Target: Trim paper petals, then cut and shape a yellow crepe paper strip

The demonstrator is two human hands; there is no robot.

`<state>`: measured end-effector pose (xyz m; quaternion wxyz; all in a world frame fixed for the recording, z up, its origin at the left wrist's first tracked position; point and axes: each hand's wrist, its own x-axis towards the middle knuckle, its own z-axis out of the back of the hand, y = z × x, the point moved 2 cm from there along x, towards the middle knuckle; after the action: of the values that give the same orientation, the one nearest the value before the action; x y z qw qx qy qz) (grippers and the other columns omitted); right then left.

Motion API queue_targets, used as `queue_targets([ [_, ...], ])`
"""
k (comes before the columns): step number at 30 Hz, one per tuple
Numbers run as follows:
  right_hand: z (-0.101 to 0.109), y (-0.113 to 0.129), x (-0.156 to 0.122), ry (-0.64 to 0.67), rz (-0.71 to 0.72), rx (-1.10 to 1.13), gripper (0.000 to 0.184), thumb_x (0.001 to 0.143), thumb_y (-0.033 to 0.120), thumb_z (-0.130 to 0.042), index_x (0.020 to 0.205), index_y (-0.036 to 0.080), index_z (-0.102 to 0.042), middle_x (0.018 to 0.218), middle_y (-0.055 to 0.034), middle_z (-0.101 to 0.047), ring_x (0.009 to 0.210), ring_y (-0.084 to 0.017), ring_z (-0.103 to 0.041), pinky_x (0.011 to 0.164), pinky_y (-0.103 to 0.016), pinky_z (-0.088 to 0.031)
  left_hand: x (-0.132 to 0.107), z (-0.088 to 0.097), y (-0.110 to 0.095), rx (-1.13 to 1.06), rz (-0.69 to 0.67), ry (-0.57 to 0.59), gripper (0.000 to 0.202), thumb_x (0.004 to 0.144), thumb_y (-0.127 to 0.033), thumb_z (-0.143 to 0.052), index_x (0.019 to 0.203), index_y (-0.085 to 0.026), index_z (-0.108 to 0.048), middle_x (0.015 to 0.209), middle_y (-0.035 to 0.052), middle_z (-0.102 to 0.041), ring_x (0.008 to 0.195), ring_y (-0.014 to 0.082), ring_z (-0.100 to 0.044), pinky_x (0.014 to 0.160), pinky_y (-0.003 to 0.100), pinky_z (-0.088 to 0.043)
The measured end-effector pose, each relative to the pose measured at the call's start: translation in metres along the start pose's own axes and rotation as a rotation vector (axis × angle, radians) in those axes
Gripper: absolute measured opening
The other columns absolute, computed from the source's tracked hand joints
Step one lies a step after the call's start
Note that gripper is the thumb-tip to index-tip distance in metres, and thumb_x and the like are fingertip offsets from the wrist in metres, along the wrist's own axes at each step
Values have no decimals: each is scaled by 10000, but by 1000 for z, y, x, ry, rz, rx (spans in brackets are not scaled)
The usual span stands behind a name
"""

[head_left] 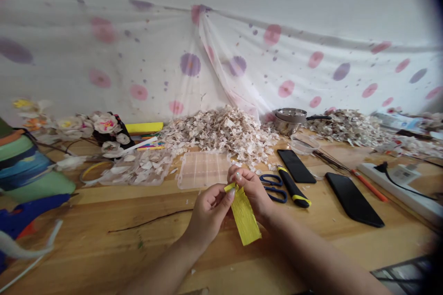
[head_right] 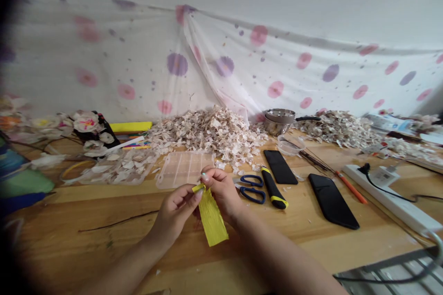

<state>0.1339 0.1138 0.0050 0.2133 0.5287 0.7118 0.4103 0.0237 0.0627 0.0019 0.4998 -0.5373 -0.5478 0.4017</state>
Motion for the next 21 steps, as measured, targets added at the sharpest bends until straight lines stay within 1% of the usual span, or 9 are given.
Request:
queue_targets([
  [1, 1, -1, 0, 10, -16, 0, 226, 589, 343, -799, 655, 174, -664, 656, 34, -530, 509, -65, -457, 478, -184, -370, 0, 0, 0, -3, -3, 0, 262, 770, -417, -626, 742, -156, -607, 584, -32, -536, 526, 103, -523, 493, 212, -461],
  [3, 3, -2, 0, 51, -59, -5, 304, 611, 398, -779, 815, 193, -687, 621, 37, -553, 484, -81, -477, 462, -200, -383, 1, 1, -1, -7, -13, 1, 259, 778, -414, -619, 752, -156, -610, 584, -32, -543, 522, 102, -528, 493, 212, -469],
  [5, 3, -3, 0, 110, -104, -9, 362, 635, 429, -756, 899, 195, -676, 606, 34, -569, 466, -100, -495, 443, -221, -398, 2, 2, -2, -6, -30, 5, 261, 778, -414, -618, 755, -153, -613, 579, -30, -550, 512, 101, -530, 485, 212, -472],
  [7, 1, -2, 0, 147, -127, -8, 315, 656, 408, -743, 867, 186, -673, 627, 25, -578, 482, -114, -517, 451, -242, -425, 2, 3, -4, -4, -48, -3, 264, 769, -414, -627, 753, -151, -616, 571, -29, -556, 498, 98, -527, 474, 206, -464],
  [9, 0, -1, 0, 148, -127, 4, 241, 659, 365, -746, 786, 173, -674, 691, 12, -586, 516, -116, -531, 472, -251, -448, 2, 4, -5, 0, -55, -13, 267, 762, -415, -633, 743, -149, -618, 564, -27, -561, 486, 97, -528, 469, 204, -459],
  [12, -1, 1, 0, 96, -101, 31, 185, 637, 296, -768, 683, 153, -661, 825, 2, -587, 557, -96, -537, 487, -230, -459, 2, 4, -5, 8, -49, -7, 263, 768, -410, -628, 746, -148, -621, 570, -24, -568, 484, 98, -536, 472, 207, -459],
  [14, -1, 1, -1, 67, -101, 51, 181, 632, 275, -775, 666, 151, -646, 852, 8, -582, 551, -85, -538, 475, -218, -462, 2, 4, -4, 10, -48, -2, 250, 778, -399, -620, 758, -150, -624, 580, -22, -573, 485, 97, -537, 474, 207, -455],
  [19, -1, -3, -3, 102, -167, 71, 245, 684, 346, -737, 694, 169, -568, 628, 34, -554, 428, -94, -504, 394, -224, -452, 1, 5, -2, 46, -62, -15, 230, 799, -377, -604, 732, -158, -616, 558, -26, -563, 496, 102, -537, 493, 210, -445],
  [21, -2, -4, -3, 85, -155, 65, 263, 683, 348, -739, 682, 169, -546, 611, 35, -550, 424, -92, -502, 394, -219, -451, 1, 5, -2, 72, -75, -26, 230, 802, -375, -600, 723, -159, -611, 562, -25, -561, 506, 105, -538, 503, 214, -444],
])
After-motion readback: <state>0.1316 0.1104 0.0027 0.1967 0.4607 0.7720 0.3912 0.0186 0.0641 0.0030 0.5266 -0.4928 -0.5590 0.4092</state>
